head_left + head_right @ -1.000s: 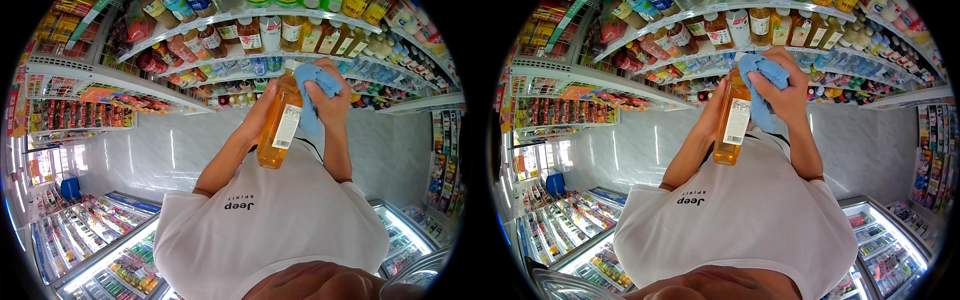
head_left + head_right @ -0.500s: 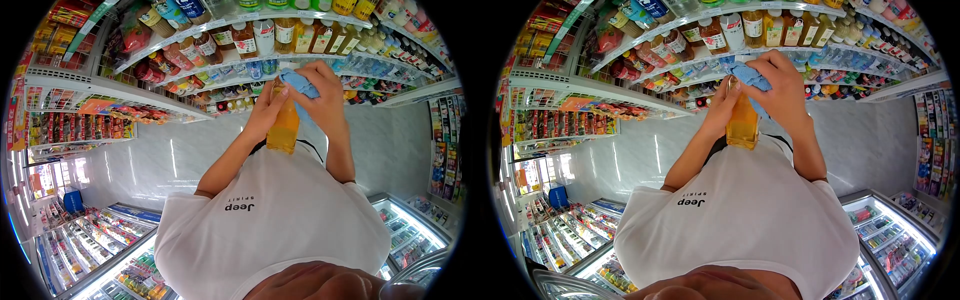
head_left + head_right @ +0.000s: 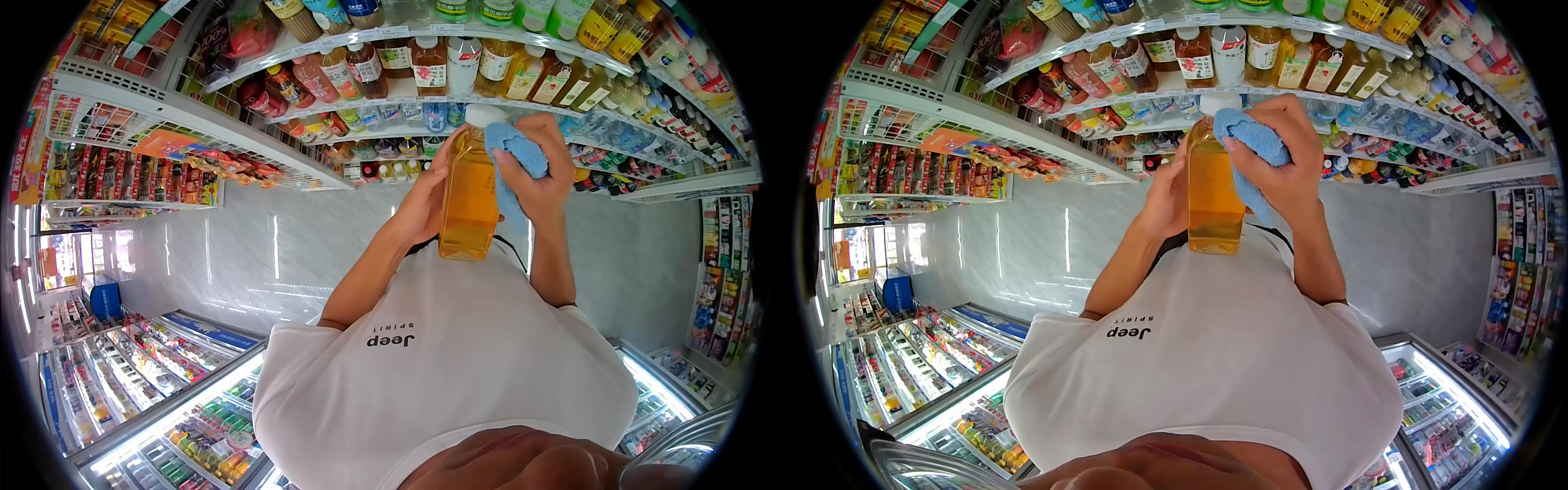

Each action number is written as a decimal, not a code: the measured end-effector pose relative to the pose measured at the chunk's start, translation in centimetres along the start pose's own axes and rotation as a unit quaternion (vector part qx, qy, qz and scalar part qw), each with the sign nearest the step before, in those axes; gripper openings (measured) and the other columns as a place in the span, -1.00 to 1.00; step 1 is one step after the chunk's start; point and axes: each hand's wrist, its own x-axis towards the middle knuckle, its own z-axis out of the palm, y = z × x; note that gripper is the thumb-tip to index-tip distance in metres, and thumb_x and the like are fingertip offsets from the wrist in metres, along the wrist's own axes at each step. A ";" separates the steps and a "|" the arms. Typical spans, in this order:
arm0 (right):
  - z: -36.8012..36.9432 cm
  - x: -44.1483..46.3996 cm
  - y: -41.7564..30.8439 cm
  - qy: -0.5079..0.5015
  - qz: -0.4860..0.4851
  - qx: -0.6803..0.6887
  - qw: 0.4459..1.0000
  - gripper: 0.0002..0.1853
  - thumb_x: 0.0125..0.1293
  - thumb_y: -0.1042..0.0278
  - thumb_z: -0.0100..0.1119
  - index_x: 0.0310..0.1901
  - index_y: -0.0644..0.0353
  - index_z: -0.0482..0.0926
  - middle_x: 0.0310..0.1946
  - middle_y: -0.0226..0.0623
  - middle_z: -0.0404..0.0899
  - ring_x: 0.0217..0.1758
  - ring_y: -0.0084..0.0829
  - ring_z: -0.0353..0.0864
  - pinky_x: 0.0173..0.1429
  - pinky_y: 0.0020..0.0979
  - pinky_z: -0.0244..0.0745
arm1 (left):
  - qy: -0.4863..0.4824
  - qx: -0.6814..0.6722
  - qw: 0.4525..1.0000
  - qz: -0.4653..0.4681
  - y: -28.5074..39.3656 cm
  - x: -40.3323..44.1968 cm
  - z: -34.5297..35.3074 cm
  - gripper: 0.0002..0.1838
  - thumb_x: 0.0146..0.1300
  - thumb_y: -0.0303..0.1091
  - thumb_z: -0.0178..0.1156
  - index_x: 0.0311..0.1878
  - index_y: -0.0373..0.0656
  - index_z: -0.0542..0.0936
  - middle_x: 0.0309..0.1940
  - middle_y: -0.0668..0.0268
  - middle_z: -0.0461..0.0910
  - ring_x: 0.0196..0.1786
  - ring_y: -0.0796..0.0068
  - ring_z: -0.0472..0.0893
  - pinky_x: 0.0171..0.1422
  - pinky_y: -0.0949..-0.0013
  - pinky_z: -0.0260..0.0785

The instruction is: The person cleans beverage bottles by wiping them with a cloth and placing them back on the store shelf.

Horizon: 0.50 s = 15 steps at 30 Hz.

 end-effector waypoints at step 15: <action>-0.2 0.2 -0.8 -0.054 -0.067 -0.154 0.984 -0.65 0.00 0.45 0.54 -0.14 0.26 0.67 -0.21 -0.22 0.54 -0.18 -0.30 0.58 -0.12 -0.36 0.48 | 0.007 0.414 0.897 0.157 0.0 1.4 -0.4 -0.22 0.54 -0.11 0.05 0.64 -0.18 -0.05 0.58 0.07 0.06 0.60 0.25 0.07 0.63 0.24 -0.13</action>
